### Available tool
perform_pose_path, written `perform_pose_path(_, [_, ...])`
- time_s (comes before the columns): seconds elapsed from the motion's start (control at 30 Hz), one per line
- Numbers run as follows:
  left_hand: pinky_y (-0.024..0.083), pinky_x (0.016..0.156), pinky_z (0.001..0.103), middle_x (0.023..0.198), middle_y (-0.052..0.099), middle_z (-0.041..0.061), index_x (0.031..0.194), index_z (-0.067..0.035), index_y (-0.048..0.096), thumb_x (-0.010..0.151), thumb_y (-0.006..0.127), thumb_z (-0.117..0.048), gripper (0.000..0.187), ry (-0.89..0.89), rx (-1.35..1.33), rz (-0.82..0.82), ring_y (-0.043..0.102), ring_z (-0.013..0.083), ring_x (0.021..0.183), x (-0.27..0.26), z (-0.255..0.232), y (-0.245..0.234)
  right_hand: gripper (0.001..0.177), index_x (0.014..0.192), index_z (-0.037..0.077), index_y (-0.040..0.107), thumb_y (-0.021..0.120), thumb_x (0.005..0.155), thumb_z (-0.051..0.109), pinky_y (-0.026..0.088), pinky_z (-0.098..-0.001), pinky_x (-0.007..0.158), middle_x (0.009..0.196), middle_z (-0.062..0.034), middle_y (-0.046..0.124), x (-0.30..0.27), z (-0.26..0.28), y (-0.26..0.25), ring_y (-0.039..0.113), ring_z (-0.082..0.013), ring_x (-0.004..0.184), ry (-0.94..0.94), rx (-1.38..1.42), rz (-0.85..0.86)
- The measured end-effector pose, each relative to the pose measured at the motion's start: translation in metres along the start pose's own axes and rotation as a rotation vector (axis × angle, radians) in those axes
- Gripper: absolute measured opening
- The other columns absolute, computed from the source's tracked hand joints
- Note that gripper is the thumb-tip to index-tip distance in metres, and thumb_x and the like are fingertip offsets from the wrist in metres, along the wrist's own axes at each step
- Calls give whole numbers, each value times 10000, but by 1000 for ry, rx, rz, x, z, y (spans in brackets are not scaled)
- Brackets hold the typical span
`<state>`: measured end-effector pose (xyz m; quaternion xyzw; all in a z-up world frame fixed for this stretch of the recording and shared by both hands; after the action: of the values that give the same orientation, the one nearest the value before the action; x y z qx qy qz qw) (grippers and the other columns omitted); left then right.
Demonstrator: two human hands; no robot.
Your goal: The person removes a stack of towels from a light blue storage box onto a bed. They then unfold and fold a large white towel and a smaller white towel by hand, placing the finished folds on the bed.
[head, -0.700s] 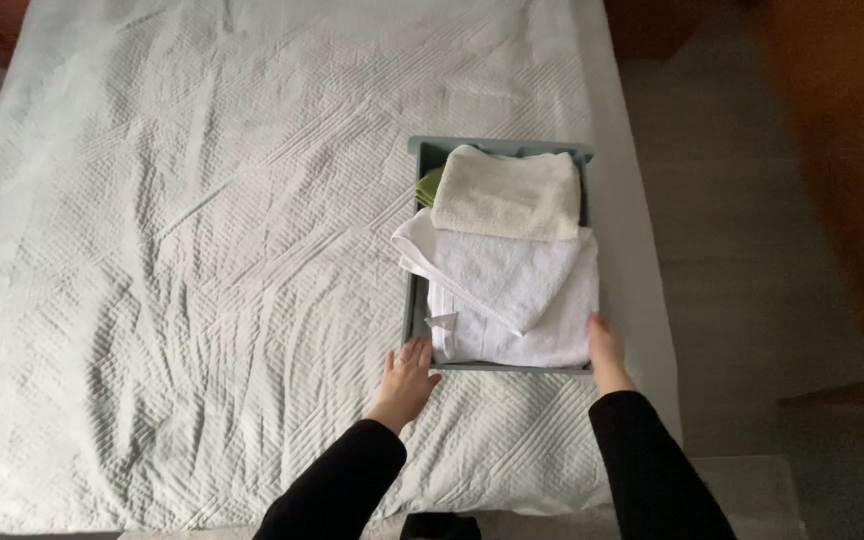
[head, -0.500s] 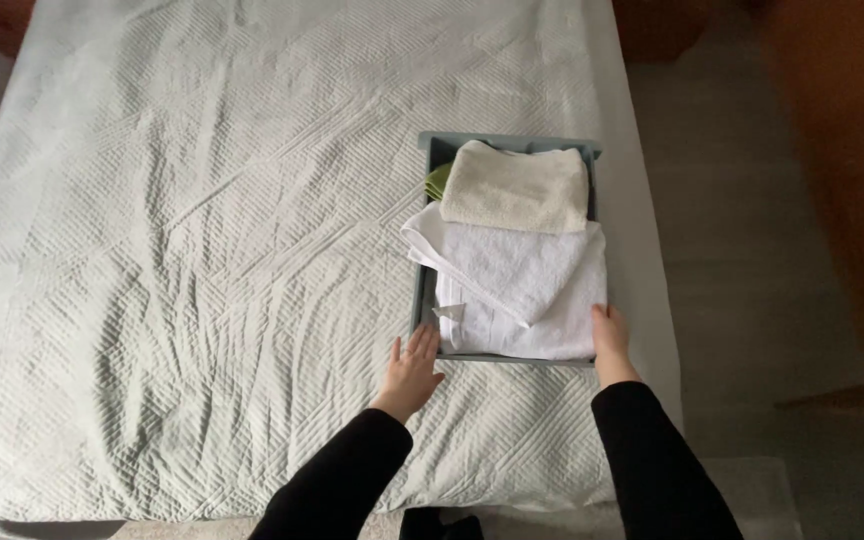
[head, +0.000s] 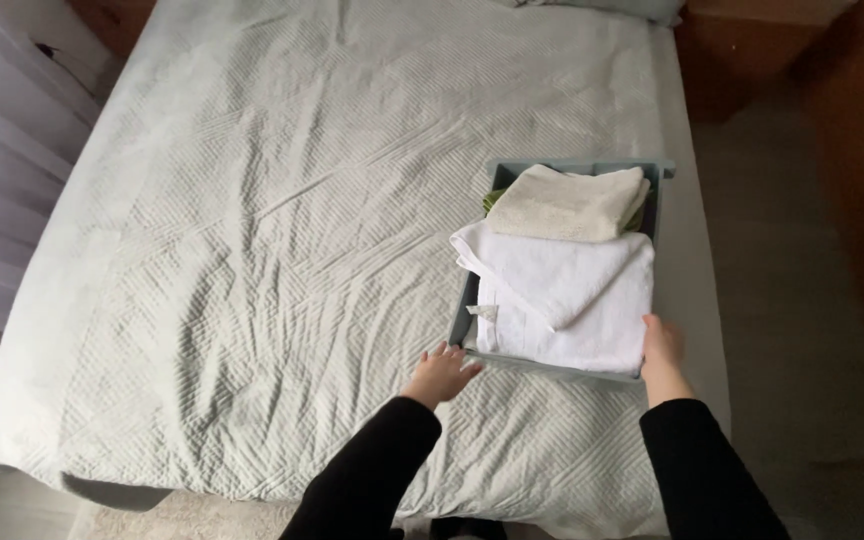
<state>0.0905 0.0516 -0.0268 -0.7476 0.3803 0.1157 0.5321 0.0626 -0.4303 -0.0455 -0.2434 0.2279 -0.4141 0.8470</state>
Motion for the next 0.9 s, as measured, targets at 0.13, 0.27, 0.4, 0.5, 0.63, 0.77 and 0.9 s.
perform_pose_path(0.13, [252,1226,595,1589,462,-8,1546,-210,418,1047,128,-674,740,-15,-32,62,242,210,1556,2,47,-26,373,1150,86,741,713,938,392,549,-457,796,1085,-120,725,-76,99,22,684,-335,1028,-27,13,-17])
perform_pose_path(0.27, [541,976,536,1212,706,190,1296,-120,617,1023,384,-654,644,-58,-458,-375,651,357,1216,17,101,-98,344,1170,61,699,738,888,254,554,-423,773,1089,-175,691,-143,178,109,652,-307,992,-161,158,127])
perform_pose_path(0.4, [537,991,500,1345,660,127,1435,-216,561,1023,296,-742,718,-39,-556,-522,648,351,1229,-9,133,-174,357,1202,141,781,777,850,198,479,-463,1044,1206,-236,682,-248,237,280,608,-423,1212,-604,114,633])
perform_pose_path(0.5, [494,1068,555,1436,559,265,1485,-70,492,1065,362,-567,664,56,-467,-512,573,461,1295,-49,135,-203,645,1413,286,634,693,848,592,351,-607,1150,1599,-82,399,-335,292,276,401,-433,1432,-609,-588,450])
perform_pose_path(0.63, [479,1079,556,1484,524,247,1511,-64,467,1040,395,-577,700,23,-330,-445,551,430,1337,-70,164,-192,822,1561,181,440,728,849,476,221,-770,1114,1649,-213,236,-385,329,202,228,-540,1479,-525,-576,101])
perform_pose_path(0.77, [477,1075,588,1461,520,301,1512,-2,436,1053,390,-581,739,125,-404,-339,550,477,1318,-60,154,-164,931,1611,116,314,689,869,535,118,-810,1122,1667,-271,164,-356,287,156,191,-562,1483,-349,-491,-43])
perform_pose_path(0.9, [489,1037,602,1365,552,353,1470,40,455,1057,431,-499,679,252,-471,-330,578,532,1242,-59,111,-162,791,1615,170,307,478,1025,669,71,-832,1105,1661,-251,159,-318,248,132,132,-541,1500,-249,-337,-71])
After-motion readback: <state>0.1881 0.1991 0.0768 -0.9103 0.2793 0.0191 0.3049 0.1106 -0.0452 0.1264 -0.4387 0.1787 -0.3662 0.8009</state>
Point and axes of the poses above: each hand's wrist, its own x-axis towards the middle knuckle, its own y-axis out of the palm, z = x × y, the point moved 8 cm from there along x, towards the middle knuckle
